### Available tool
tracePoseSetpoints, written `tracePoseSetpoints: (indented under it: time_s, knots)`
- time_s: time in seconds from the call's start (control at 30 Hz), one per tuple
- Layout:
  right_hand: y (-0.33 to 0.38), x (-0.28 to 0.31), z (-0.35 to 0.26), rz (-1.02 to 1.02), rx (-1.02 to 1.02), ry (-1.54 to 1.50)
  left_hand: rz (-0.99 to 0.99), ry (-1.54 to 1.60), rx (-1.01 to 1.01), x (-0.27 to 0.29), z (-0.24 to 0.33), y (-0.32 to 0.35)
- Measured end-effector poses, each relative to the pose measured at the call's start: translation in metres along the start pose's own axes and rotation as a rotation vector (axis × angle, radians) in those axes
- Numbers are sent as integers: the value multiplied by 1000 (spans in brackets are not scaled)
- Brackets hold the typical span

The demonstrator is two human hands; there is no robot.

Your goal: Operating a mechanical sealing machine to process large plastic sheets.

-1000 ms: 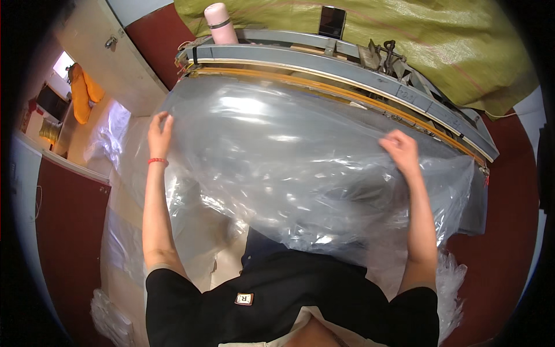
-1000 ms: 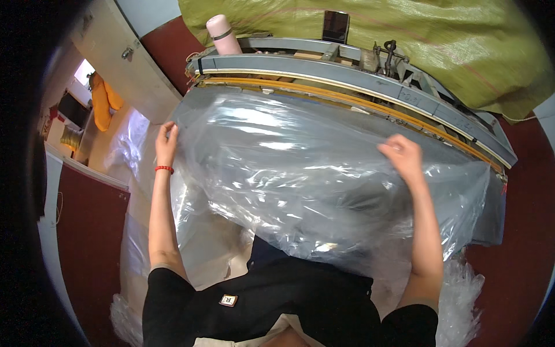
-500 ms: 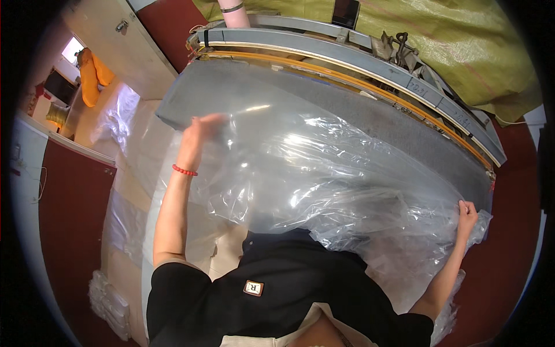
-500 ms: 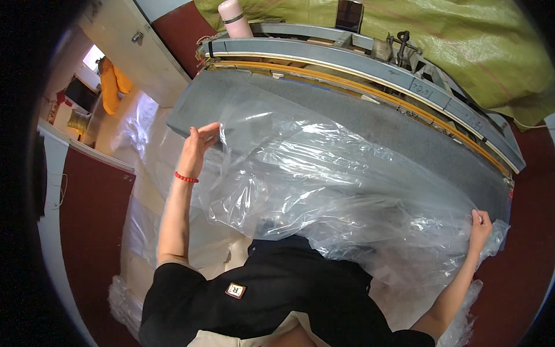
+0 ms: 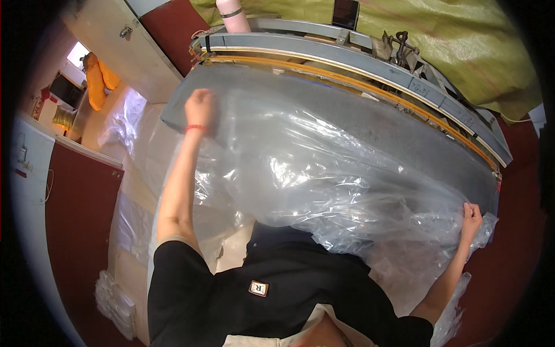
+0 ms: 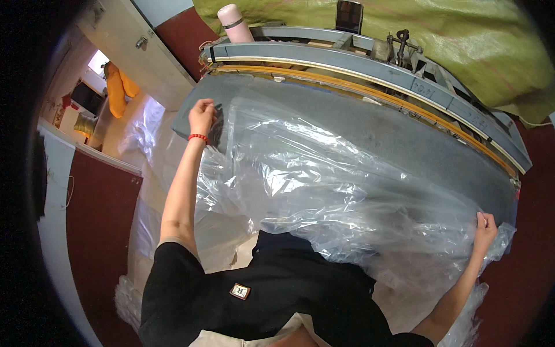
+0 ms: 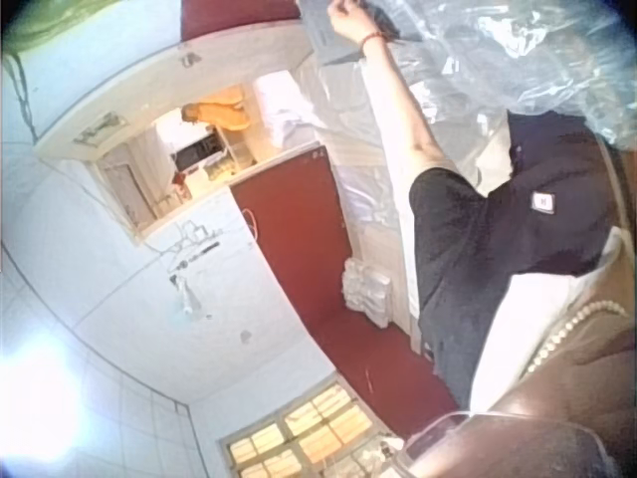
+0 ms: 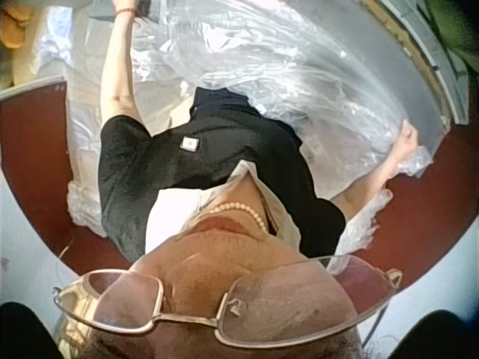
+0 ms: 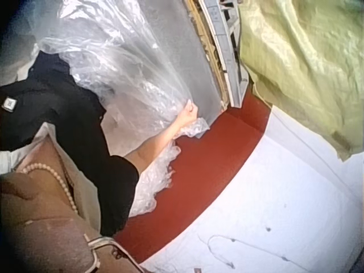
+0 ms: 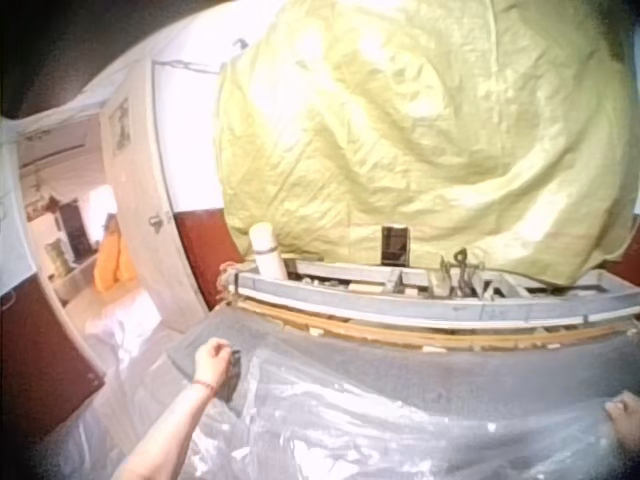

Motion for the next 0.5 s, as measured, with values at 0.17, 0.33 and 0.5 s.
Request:
tracePoseSetpoints:
  time_s: [0.17,0.33,0.5]
  knots:
    - [5,7,-1,31,13,33,-69,-6,-483,-14,97,39]
    - [4,4,2,18,-15,1,-579,-291,-770,-68,91,93]
    - [5,4,2,5,-9,25,-488,-402,-618,-63,76,71]
Point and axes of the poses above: each hand's wrist, its own y-axis away from the middle knuckle, its own x-axis out of the back of the hand, z = x × y, the point moved 7 cm from there along -y, towards the middle knuckle, and after that the axes turned 5 degrees about -x, right-handed, at the moved point
